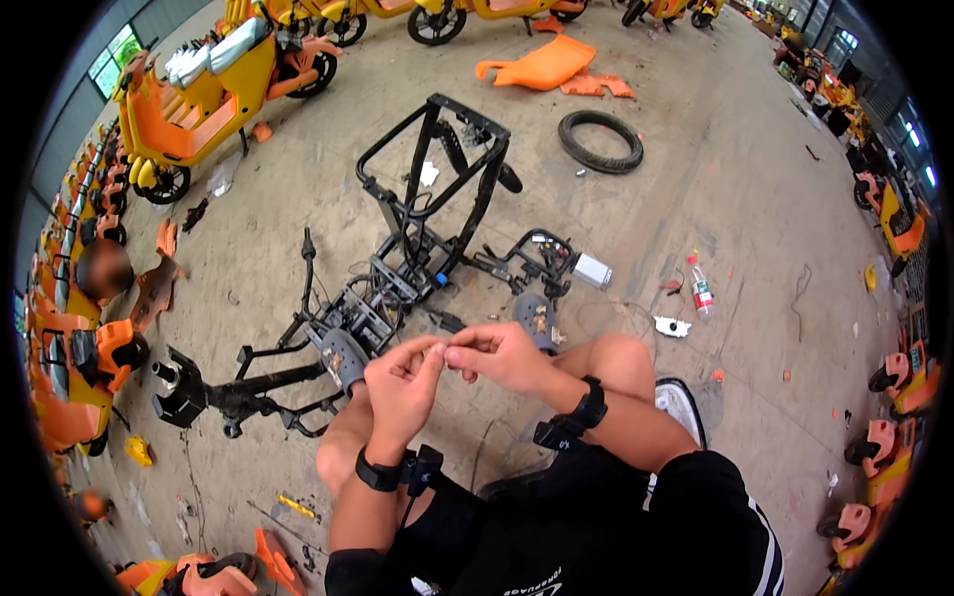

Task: The person manipulates small electronic wires and connectors while sitting in a large warehouse environment with several vehicle frames.

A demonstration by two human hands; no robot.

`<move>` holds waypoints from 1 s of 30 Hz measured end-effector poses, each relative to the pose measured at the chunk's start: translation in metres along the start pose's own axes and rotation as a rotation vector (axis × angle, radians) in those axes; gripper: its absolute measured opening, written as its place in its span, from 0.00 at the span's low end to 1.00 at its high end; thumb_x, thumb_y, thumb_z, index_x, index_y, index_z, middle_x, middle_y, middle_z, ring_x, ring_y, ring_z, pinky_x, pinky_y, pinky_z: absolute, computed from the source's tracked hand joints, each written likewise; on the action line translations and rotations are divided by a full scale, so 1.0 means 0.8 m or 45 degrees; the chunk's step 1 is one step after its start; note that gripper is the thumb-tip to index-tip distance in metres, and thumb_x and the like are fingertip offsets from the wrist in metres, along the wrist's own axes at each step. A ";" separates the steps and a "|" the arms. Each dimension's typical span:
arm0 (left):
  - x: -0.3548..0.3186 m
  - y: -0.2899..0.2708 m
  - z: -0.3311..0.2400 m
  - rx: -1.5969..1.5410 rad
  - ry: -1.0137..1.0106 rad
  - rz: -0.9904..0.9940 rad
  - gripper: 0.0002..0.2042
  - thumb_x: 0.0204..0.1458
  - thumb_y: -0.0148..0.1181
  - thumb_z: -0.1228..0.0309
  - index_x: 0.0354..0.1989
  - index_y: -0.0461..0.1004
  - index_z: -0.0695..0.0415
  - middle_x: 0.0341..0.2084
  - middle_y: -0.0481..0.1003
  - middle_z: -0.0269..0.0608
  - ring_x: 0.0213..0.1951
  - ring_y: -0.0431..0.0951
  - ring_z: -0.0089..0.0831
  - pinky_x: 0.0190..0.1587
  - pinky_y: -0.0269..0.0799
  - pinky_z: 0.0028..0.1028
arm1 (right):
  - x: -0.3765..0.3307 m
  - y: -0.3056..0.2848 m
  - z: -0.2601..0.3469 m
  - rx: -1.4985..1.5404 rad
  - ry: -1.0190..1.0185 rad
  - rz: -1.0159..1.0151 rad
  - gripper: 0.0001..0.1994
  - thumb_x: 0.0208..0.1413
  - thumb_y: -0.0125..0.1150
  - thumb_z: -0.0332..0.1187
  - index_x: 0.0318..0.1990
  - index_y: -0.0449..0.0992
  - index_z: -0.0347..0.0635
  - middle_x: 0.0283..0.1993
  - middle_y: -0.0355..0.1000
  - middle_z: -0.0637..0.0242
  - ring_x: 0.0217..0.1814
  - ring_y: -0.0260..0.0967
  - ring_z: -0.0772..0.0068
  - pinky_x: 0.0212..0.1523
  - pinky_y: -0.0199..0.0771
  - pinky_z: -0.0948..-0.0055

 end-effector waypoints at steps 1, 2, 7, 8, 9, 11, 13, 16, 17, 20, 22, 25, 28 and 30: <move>-0.001 0.001 0.003 0.020 0.006 -0.008 0.06 0.57 0.65 0.76 0.37 0.81 0.67 0.16 0.62 0.19 0.20 0.55 0.09 0.21 0.47 0.17 | 0.000 0.000 0.001 -0.009 0.006 -0.009 0.13 0.62 0.65 0.33 0.48 0.79 0.33 0.36 0.78 0.67 0.32 0.72 0.82 0.34 0.73 0.79; -0.001 0.001 0.005 0.015 -0.028 0.005 0.06 0.57 0.64 0.76 0.37 0.81 0.67 0.16 0.63 0.19 0.20 0.55 0.09 0.21 0.47 0.18 | 0.000 -0.001 0.003 -0.027 0.014 -0.010 0.13 0.62 0.65 0.34 0.48 0.79 0.33 0.36 0.78 0.67 0.32 0.72 0.82 0.34 0.73 0.79; 0.001 -0.004 -0.001 -0.208 -0.188 0.104 0.06 0.59 0.63 0.75 0.39 0.79 0.67 0.18 0.67 0.21 0.19 0.58 0.09 0.20 0.47 0.17 | 0.001 -0.003 -0.009 -0.063 -0.040 0.028 0.14 0.64 0.63 0.35 0.50 0.78 0.33 0.37 0.77 0.68 0.33 0.71 0.83 0.34 0.73 0.80; 0.002 -0.004 -0.002 -0.221 -0.209 0.125 0.07 0.60 0.62 0.74 0.39 0.79 0.66 0.17 0.68 0.22 0.18 0.59 0.10 0.19 0.49 0.17 | 0.001 -0.003 -0.011 -0.069 -0.066 0.033 0.14 0.64 0.62 0.35 0.50 0.77 0.34 0.37 0.77 0.68 0.33 0.71 0.83 0.34 0.73 0.80; 0.003 -0.005 -0.004 -0.233 -0.231 0.148 0.07 0.60 0.62 0.73 0.38 0.78 0.66 0.17 0.69 0.24 0.16 0.60 0.11 0.18 0.50 0.17 | 0.001 -0.005 -0.012 -0.126 -0.097 0.051 0.13 0.65 0.61 0.34 0.51 0.77 0.34 0.37 0.77 0.68 0.34 0.71 0.83 0.34 0.72 0.80; 0.004 0.000 -0.002 -0.314 -0.302 0.177 0.07 0.60 0.63 0.73 0.39 0.79 0.65 0.18 0.70 0.23 0.17 0.61 0.09 0.19 0.51 0.16 | -0.004 -0.006 -0.008 -0.096 -0.127 0.010 0.11 0.64 0.61 0.32 0.49 0.77 0.34 0.35 0.76 0.71 0.32 0.69 0.85 0.33 0.70 0.80; 0.007 0.000 0.000 -0.294 -0.298 0.194 0.06 0.60 0.62 0.72 0.39 0.78 0.64 0.20 0.73 0.25 0.18 0.63 0.10 0.20 0.54 0.15 | -0.005 -0.007 -0.008 -0.062 -0.138 -0.026 0.09 0.64 0.60 0.31 0.46 0.78 0.35 0.32 0.76 0.72 0.31 0.67 0.85 0.31 0.68 0.81; 0.006 -0.008 0.012 -0.119 -0.228 0.146 0.05 0.60 0.61 0.73 0.37 0.78 0.62 0.24 0.75 0.27 0.23 0.68 0.12 0.26 0.61 0.16 | 0.002 -0.004 -0.017 -0.247 -0.150 -0.038 0.09 0.64 0.61 0.32 0.46 0.78 0.37 0.32 0.76 0.70 0.31 0.69 0.85 0.31 0.71 0.79; 0.005 -0.008 0.012 0.002 -0.161 0.097 0.05 0.60 0.60 0.74 0.36 0.77 0.63 0.25 0.76 0.29 0.25 0.69 0.14 0.28 0.63 0.17 | 0.002 -0.003 -0.014 -0.375 -0.209 -0.075 0.09 0.62 0.62 0.32 0.45 0.79 0.37 0.31 0.76 0.69 0.30 0.70 0.84 0.31 0.71 0.78; 0.001 -0.012 0.003 0.474 0.064 0.047 0.04 0.57 0.60 0.77 0.37 0.77 0.65 0.26 0.78 0.38 0.28 0.74 0.22 0.33 0.70 0.24 | 0.003 0.001 -0.006 -0.682 -0.345 -0.160 0.09 0.59 0.64 0.34 0.41 0.80 0.38 0.30 0.77 0.65 0.29 0.73 0.79 0.30 0.72 0.74; 0.004 0.012 0.005 0.481 0.197 0.117 0.04 0.57 0.60 0.77 0.37 0.78 0.64 0.27 0.79 0.40 0.29 0.76 0.23 0.35 0.71 0.25 | -0.009 -0.007 -0.004 -0.825 -0.361 -0.285 0.08 0.56 0.64 0.35 0.38 0.80 0.40 0.30 0.77 0.61 0.28 0.75 0.71 0.31 0.73 0.70; 0.003 0.007 0.007 0.412 0.137 0.169 0.05 0.57 0.61 0.76 0.39 0.78 0.65 0.26 0.78 0.37 0.28 0.73 0.20 0.31 0.68 0.23 | -0.001 0.002 -0.012 -1.002 -0.515 -0.248 0.08 0.55 0.62 0.35 0.35 0.80 0.40 0.30 0.76 0.59 0.31 0.75 0.57 0.31 0.73 0.63; 0.005 0.002 0.004 0.509 -0.036 0.272 0.05 0.58 0.61 0.76 0.38 0.77 0.64 0.19 0.71 0.29 0.23 0.66 0.16 0.25 0.62 0.21 | -0.004 -0.001 -0.014 -1.086 -0.505 -0.201 0.10 0.54 0.61 0.37 0.32 0.78 0.39 0.30 0.74 0.57 0.32 0.73 0.48 0.31 0.72 0.56; 0.006 0.002 0.009 0.531 -0.102 0.293 0.04 0.58 0.61 0.76 0.38 0.76 0.64 0.18 0.69 0.28 0.21 0.64 0.16 0.24 0.60 0.22 | -0.005 -0.002 -0.014 -1.137 -0.478 -0.169 0.10 0.54 0.61 0.37 0.31 0.78 0.39 0.29 0.74 0.57 0.32 0.73 0.48 0.31 0.71 0.55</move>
Point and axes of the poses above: each hand's wrist, its own x-axis towards the middle knuckle, its own y-axis out of the palm, z = x × y, the point moved 1 cm from there along x, towards the middle knuckle
